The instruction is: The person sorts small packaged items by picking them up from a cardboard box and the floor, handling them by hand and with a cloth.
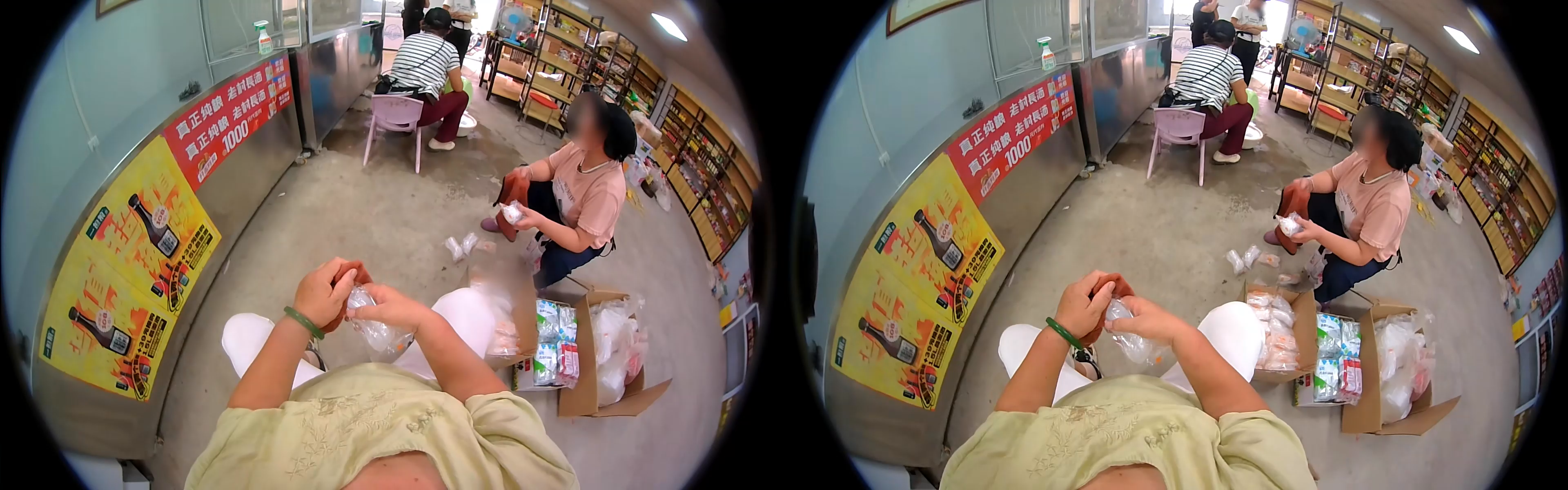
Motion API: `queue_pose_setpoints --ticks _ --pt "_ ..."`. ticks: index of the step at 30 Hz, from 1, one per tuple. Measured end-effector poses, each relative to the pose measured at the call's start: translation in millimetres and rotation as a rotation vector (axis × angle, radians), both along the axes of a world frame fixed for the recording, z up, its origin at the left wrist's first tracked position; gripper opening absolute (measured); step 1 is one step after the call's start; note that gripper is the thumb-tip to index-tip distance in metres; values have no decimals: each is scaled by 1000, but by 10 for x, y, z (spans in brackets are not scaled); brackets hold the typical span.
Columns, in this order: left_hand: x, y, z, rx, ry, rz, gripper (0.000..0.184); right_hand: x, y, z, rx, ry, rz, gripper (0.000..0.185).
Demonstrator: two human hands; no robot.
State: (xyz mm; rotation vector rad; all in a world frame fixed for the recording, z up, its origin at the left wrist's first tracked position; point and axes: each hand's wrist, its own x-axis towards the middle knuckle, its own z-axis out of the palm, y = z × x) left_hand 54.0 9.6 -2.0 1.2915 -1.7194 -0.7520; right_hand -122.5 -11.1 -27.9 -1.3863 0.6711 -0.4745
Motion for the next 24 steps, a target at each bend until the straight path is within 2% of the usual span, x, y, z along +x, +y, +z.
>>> queue_pose_setpoints --ticks 2,5,7,9,11,13,15,16,18,20,22,24 --pt "26 10 28 -29 -50 33 21 4 19 40 26 27 53 31" --pt "102 -4 79 56 -67 156 23 -20 28 -8 87 -29 86 33" --pt "240 -74 39 -103 -39 246 24 -52 57 20 72 -28 63 35" --pt "354 -130 47 -61 11 297 24 -69 49 38 55 -27 43 36" --pt "495 -211 12 -116 225 249 24 -64 37 37 31 -38 -5 39" --pt "491 -147 134 -94 277 176 26 -48 33 52 -41 16 -11 40" --pt "358 -13 277 161 430 -60 29 -21 23 55 -114 72 -15 40" --pt "201 -24 190 113 612 -233 32 -3 18 47 -164 97 -23 42" --pt "109 -9 82 91 266 -226 27 17 -1 -10 -213 123 -31 44" --pt "28 35 59 91 60 -201 25 20 -28 -118 -433 183 -65 47" --pt "-61 81 85 -15 17 -176 21 19 39 -82 -419 156 -86 49" --pt "-81 54 34 -15 6 -127 20 18 77 2 -405 133 -106 51"
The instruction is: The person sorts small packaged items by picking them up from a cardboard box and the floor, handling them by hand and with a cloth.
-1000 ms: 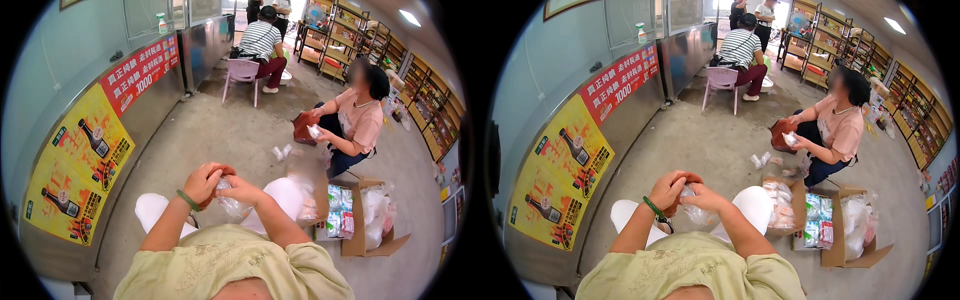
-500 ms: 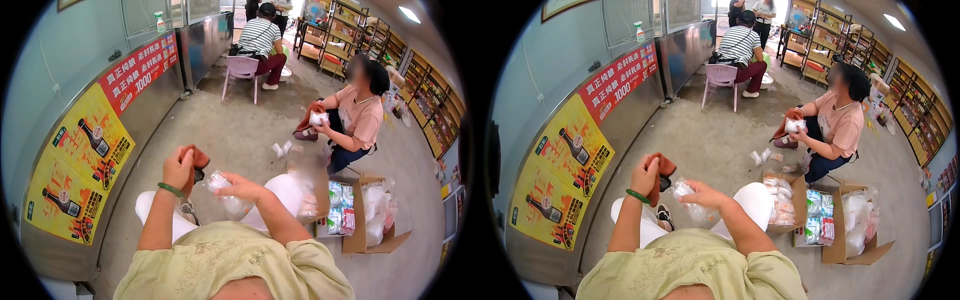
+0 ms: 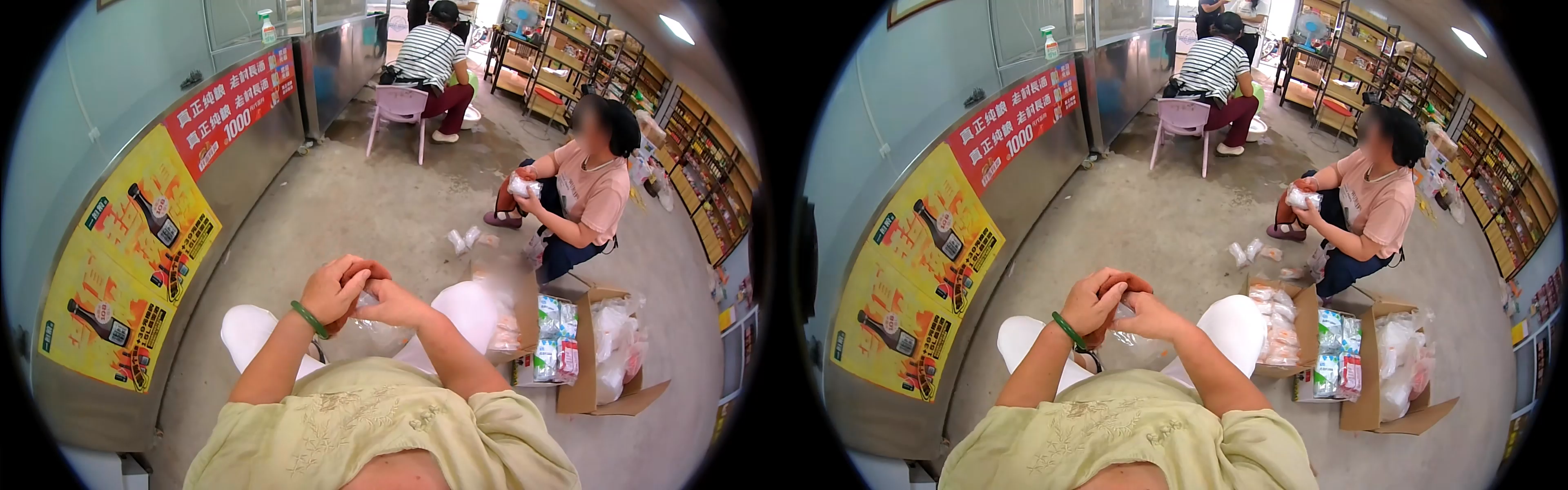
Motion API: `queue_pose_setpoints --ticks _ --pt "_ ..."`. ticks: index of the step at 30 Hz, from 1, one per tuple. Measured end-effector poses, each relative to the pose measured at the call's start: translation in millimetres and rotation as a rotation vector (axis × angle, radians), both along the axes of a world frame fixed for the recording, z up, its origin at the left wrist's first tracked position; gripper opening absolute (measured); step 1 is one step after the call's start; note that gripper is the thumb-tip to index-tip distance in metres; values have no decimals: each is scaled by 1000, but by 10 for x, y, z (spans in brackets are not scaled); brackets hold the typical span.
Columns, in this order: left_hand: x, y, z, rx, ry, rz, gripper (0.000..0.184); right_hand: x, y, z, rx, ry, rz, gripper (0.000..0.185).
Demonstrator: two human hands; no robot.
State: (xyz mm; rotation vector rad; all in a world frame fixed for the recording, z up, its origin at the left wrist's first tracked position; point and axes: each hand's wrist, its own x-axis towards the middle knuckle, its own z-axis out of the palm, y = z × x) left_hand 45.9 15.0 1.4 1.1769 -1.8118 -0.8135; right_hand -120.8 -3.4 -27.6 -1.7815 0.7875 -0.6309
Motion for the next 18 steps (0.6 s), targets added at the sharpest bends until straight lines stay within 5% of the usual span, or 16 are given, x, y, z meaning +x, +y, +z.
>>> queue_pose_setpoints --ticks 7,18 --pt "-5 11 22 -172 -184 206 16 50 -59 -45 139 14 44 53" --pt "37 34 22 -95 -115 263 18 18 -40 6 371 67 62 41"
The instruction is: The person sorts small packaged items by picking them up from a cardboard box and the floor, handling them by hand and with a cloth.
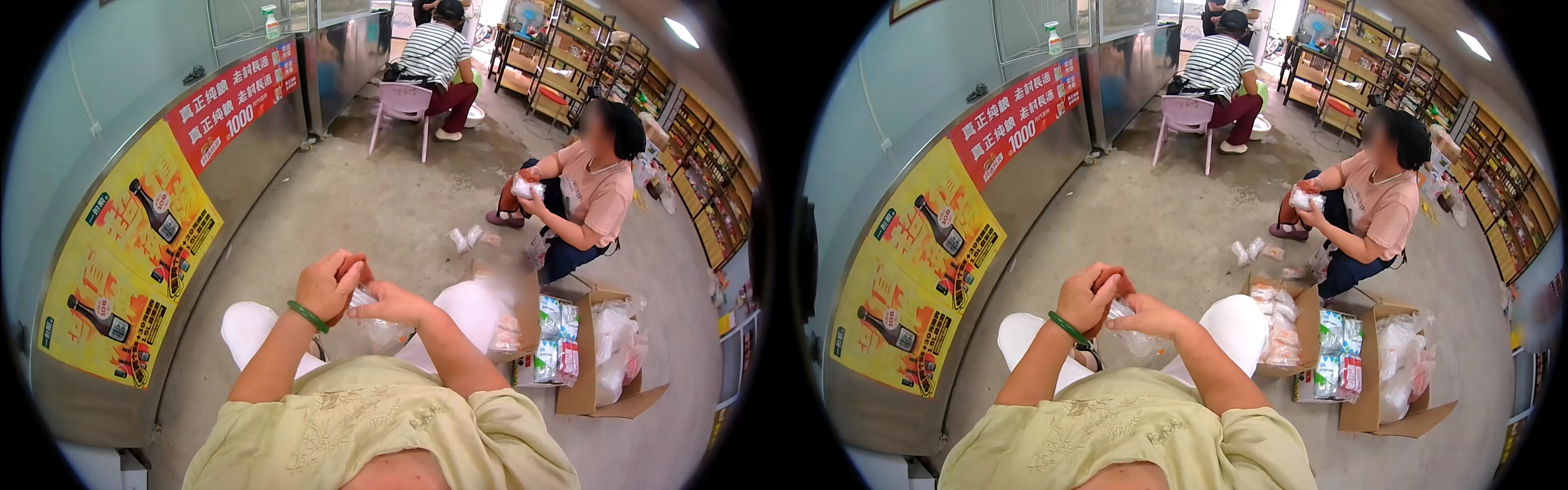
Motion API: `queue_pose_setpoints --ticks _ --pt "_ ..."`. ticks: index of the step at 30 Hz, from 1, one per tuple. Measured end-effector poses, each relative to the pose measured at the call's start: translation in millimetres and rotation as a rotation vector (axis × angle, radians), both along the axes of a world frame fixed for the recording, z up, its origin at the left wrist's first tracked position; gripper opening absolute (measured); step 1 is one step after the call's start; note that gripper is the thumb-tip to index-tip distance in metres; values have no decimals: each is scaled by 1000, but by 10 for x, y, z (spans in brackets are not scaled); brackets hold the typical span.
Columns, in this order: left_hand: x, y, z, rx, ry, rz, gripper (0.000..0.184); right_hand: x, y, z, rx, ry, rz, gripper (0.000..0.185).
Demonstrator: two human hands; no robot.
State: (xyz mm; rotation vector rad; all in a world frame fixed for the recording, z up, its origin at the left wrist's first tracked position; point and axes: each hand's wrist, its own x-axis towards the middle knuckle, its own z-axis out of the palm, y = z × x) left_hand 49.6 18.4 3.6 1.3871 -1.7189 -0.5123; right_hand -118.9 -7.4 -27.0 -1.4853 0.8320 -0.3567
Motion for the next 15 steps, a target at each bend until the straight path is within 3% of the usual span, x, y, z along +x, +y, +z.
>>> queue_pose_setpoints --ticks 3,7,9,12,15 --pt "75 -47 6 22 90 31 18 -45 -17 2 11 99 54 45" --pt "286 -152 28 60 253 182 21 -97 -16 -63 30 4 43 42" --pt "382 -193 31 -45 275 200 21 -101 -17 -67 47 -41 14 42" --pt "521 -266 -42 -32 530 66 23 -100 -39 -47 83 -108 -31 41" --pt "489 -187 15 11 546 -18 24 -79 -43 38 111 -115 -29 40"
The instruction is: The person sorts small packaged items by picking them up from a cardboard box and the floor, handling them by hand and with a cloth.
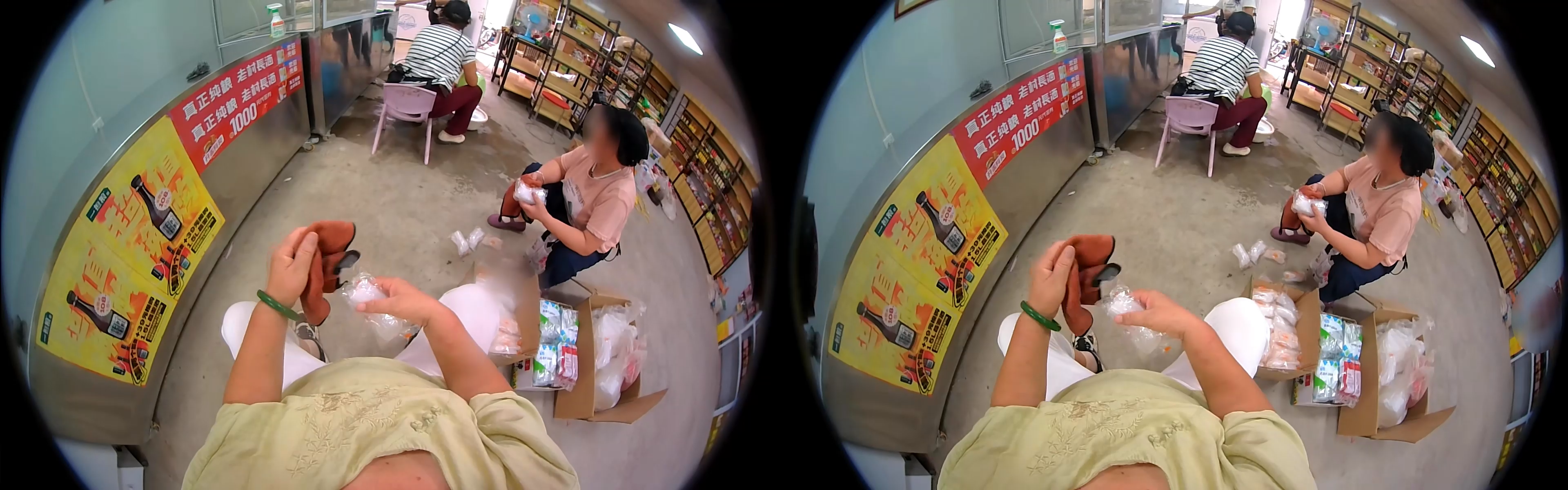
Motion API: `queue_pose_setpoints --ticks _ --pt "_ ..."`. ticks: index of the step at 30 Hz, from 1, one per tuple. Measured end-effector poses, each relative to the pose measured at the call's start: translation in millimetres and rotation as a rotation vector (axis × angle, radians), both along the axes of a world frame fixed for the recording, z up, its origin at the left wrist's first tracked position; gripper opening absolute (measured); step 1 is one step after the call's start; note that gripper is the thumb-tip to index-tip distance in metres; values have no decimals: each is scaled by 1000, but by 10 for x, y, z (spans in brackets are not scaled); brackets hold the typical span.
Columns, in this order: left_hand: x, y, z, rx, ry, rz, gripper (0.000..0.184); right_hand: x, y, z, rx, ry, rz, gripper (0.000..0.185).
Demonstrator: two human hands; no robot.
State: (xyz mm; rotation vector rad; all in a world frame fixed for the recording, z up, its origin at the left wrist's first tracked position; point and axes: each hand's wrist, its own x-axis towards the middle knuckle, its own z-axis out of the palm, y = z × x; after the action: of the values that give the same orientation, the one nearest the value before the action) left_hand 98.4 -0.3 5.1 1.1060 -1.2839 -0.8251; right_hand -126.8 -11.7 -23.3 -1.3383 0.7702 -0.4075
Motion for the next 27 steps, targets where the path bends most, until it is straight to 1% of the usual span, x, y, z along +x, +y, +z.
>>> queue_pose_setpoints --ticks 1,2,3,4,5,6,7,8,9,10,11,12,13,14,16,20,22,23,24,25,26,27 --pt "-25 -2 -67 22 23 -73 26 21 8 33 -13 35 6 41" --pt "-81 26 -77 85 71 -210 26 45 15 45 -24 71 14 42" --pt "-205 48 -112 96 29 -242 25 71 14 39 -23 74 17 42" --pt "-321 69 -146 107 -12 -274 23 99 10 29 -104 90 33 42" --pt "-369 96 -152 50 -223 -252 21 119 5 17 -186 105 47 43" --pt "-409 119 -148 -8 -435 -231 20 127 7 -23 -186 105 46 43" --pt "-454 141 -131 12 -453 -199 18 125 16 -84 -258 102 41 42" --pt "-451 129 -157 11 -453 -205 18 118 24 -117 -329 101 32 41" --pt "-444 112 -195 44 -414 -174 17 111 35 -67 -224 167 37 40" --pt "-449 109 -220 79 -374 -141 17 108 39 -59 -220 170 34 40" --pt "-455 111 -228 84 -371 -143 17 118 46 -60 -158 132 38 41" --pt "-455 115 -206 48 -436 -99 16 129 56 -67 -97 92 43 42" --pt "-450 122 -174 8 -502 -53 14 139 60 -75 -96 90 45 42" --pt "-443 140 -125 7 -505 -50 14 147 56 -84 -110 102 47 41" --pt "-444 169 -35 120 -325 -51 14 156 37 -98 -126 112 46 41" --pt "-298 60 -177 142 -271 -31 13 157 34 -116 -99 144 66 41" --pt "-267 41 -74 115 -152 22 15 127 38 -117 -88 142 63 43" --pt "-215 92 9 199 -122 85 18 87 34 -116 -102 110 96 43" --pt "-136 33 -57 198 -123 83 18 51 29 -115 -117 79 126 43" --pt "27 -59 -205 158 -197 189 19 30 35 -100 -117 79 123 43" --pt "141 -126 -314 117 -270 294 19 14 51 -72 -36 -30 34 41" --pt "180 -157 -359 118 -270 291 19 5 60 -56 45 -140 -53 40"
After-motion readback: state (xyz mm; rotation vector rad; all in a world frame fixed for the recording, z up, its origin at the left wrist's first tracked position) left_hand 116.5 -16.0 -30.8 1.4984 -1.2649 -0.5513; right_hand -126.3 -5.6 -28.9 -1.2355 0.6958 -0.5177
